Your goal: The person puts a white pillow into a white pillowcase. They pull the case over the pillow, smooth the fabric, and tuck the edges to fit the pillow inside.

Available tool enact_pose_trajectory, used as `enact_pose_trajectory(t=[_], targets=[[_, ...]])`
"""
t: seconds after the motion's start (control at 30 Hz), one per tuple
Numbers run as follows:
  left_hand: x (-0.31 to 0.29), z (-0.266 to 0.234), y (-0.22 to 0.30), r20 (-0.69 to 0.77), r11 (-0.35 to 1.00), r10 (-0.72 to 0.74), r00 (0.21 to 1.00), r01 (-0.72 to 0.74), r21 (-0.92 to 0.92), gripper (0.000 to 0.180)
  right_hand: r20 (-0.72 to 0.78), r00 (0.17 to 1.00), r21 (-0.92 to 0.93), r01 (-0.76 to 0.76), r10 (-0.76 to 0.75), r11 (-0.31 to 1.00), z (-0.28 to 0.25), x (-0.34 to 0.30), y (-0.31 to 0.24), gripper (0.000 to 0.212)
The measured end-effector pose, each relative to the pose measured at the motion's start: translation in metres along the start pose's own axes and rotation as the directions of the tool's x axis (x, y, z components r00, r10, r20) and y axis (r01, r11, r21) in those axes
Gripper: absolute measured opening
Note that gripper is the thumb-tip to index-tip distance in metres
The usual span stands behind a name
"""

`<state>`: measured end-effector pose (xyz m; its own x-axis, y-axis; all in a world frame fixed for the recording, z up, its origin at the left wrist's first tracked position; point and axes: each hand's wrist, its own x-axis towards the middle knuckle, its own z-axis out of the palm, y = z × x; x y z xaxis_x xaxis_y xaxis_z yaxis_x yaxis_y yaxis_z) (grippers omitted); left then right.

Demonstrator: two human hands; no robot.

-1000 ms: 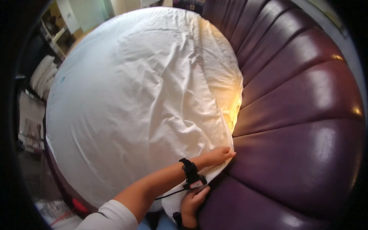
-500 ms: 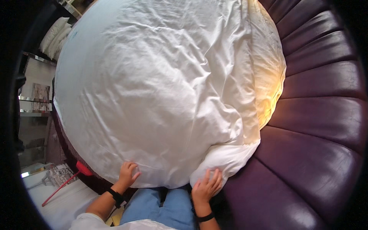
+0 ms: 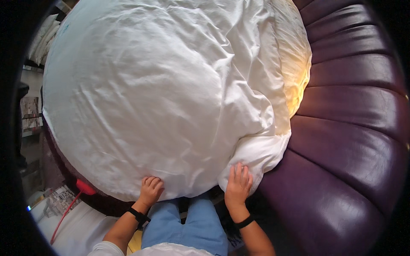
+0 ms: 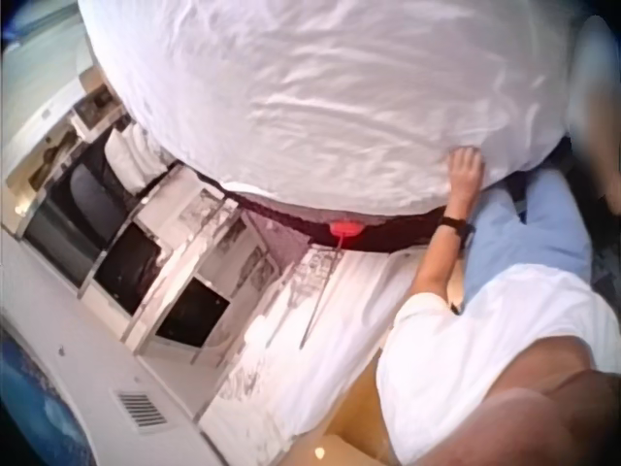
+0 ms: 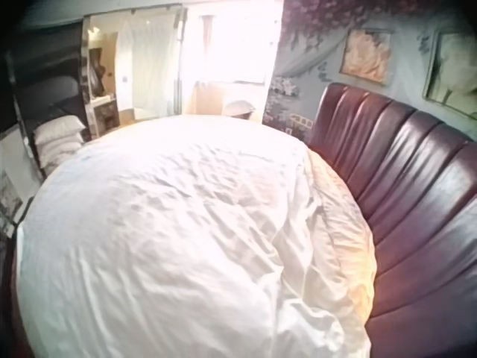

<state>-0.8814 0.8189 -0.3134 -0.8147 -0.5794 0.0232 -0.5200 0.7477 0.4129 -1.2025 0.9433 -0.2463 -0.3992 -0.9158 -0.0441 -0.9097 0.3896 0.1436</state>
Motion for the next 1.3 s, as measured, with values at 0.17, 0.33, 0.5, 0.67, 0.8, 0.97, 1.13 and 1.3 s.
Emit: enact_pose_trajectory(t=[0.17,0.33,0.5,0.67,0.8,0.97,1.13,1.3], targets=[[0.047,0.020,0.045,-0.035,0.982,0.104,0.994,-0.108,-0.156,0.042,0.170,0.979,-0.205,0.151,-0.117,0.967,0.002,0.020,0.009,0.045],[0.106,0.033,0.101,0.076,0.990,0.120,0.990,-0.114,-0.078,0.056,0.224,0.950,-0.295,0.281,-0.219,0.913,0.029,0.007,0.037,0.044],[0.095,0.078,0.080,0.059,0.965,0.233,0.971,-0.239,0.111,0.036,0.238,0.932,-0.250,0.331,-0.274,0.910,0.030,0.012,0.045,0.023],[0.072,0.054,0.057,0.133,0.962,0.272,0.953,-0.270,-0.033,0.012,0.570,0.793,-0.204,0.389,-0.214,0.898,-0.041,0.011,0.039,0.021],[0.062,0.029,0.053,0.232,0.975,0.214,0.949,-0.196,-0.100,0.025,0.537,0.805,-0.005,0.302,-0.252,0.953,-0.082,0.025,0.024,0.021],[0.104,0.010,0.018,-0.188,0.998,-0.034,0.982,0.044,0.050,0.050,0.065,0.994,0.269,0.063,-0.083,0.961,-0.059,0.094,-0.030,0.052],[0.109,0.009,-0.034,-0.114,0.997,0.001,0.994,0.009,0.082,0.038,-0.122,0.992,0.426,0.070,-0.019,0.902,0.008,0.141,-0.075,0.064],[0.068,0.010,-0.051,0.051,0.994,-0.029,0.998,0.023,0.109,0.016,-0.075,0.837,0.678,0.441,-0.541,0.588,0.053,0.078,-0.124,0.055]])
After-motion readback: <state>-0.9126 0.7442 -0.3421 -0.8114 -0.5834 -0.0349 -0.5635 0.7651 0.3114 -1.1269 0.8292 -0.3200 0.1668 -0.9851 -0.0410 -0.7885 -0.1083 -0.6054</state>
